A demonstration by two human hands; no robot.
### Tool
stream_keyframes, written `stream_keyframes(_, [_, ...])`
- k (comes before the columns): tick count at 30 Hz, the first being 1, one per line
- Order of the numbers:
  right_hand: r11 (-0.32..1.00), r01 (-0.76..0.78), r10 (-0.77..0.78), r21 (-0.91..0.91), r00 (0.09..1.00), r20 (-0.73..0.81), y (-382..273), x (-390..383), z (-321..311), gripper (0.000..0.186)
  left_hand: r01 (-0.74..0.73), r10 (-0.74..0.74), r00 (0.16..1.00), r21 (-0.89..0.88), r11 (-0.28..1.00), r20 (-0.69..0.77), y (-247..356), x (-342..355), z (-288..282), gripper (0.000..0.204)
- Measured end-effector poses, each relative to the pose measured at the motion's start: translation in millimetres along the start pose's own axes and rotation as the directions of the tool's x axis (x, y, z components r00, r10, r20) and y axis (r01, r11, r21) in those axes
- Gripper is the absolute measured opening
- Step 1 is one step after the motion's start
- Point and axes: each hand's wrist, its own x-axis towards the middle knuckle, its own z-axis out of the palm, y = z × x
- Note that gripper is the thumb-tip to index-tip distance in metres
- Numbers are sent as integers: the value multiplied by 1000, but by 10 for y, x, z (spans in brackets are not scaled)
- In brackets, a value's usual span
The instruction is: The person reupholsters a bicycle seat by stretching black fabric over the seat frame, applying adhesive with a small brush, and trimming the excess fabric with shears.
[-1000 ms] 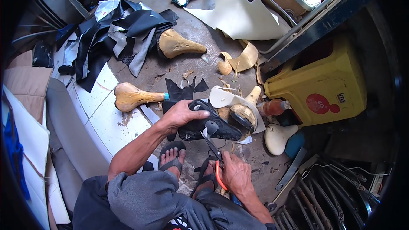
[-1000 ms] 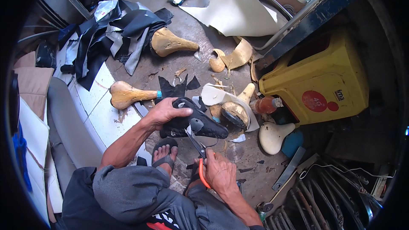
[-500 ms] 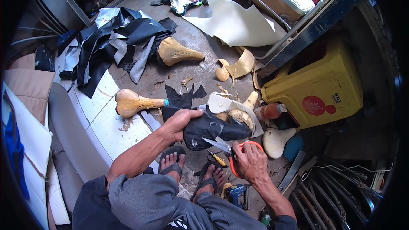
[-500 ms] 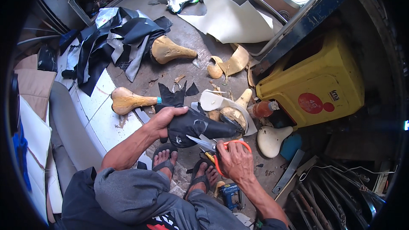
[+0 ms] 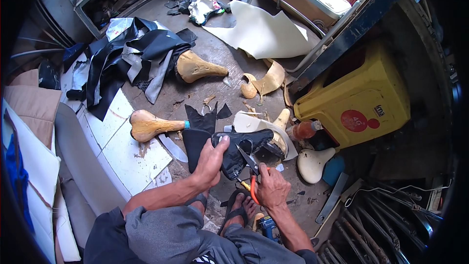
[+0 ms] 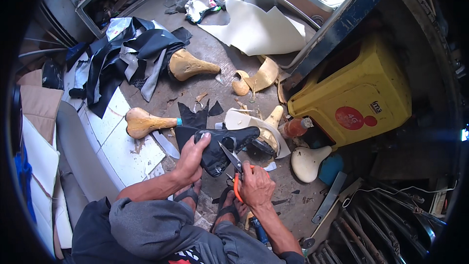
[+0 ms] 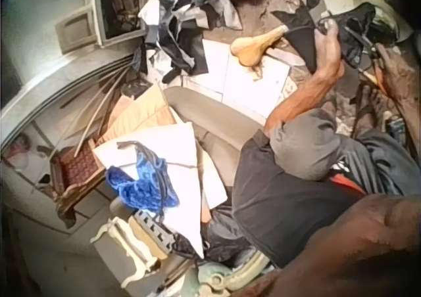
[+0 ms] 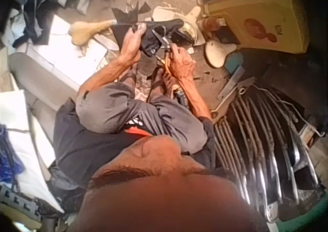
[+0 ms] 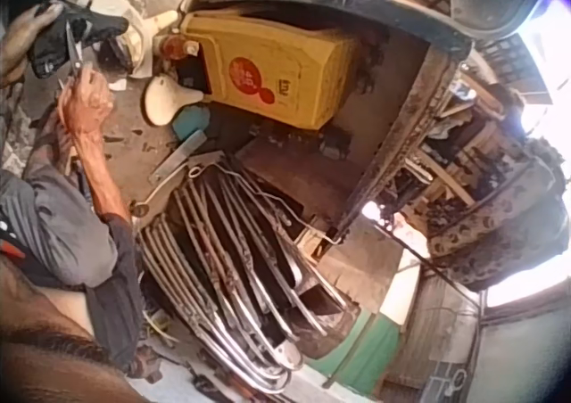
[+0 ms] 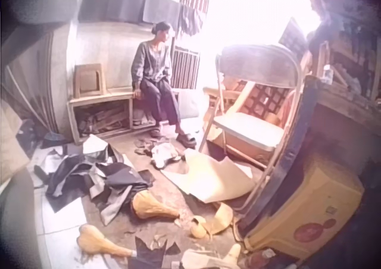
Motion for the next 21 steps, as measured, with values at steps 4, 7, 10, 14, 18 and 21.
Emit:
stream_keyframes(4, [998,-62,62,-5,992,108,75,-72,91,29,-2,1,1000,24,1000,16,9,-28,64,29])
stream_keyframes(7, [995,-95,92,23,991,100,84,-112,178,31,24,-24,1000,-2,1000,5,5,-42,94,30])
stream_keyframes(10, [995,-97,96,16,995,27,-13,-105,173,32,-14,15,1000,-27,1000,16,-10,-60,85,31])
stream_keyframes(14, [999,-32,36,34,991,-128,-26,53,125,31,-12,12,1000,-2,1000,-7,-23,-62,70,30])
stream_keyframes(18, [990,-143,142,13,989,50,-66,-32,164,30,-70,68,998,117,991,18,-132,-88,37,30])
stream_keyframes(21, [950,-182,211,253,973,-95,7,-93,296,21,-27,24,999,71,997,46,-62,-77,27,31])
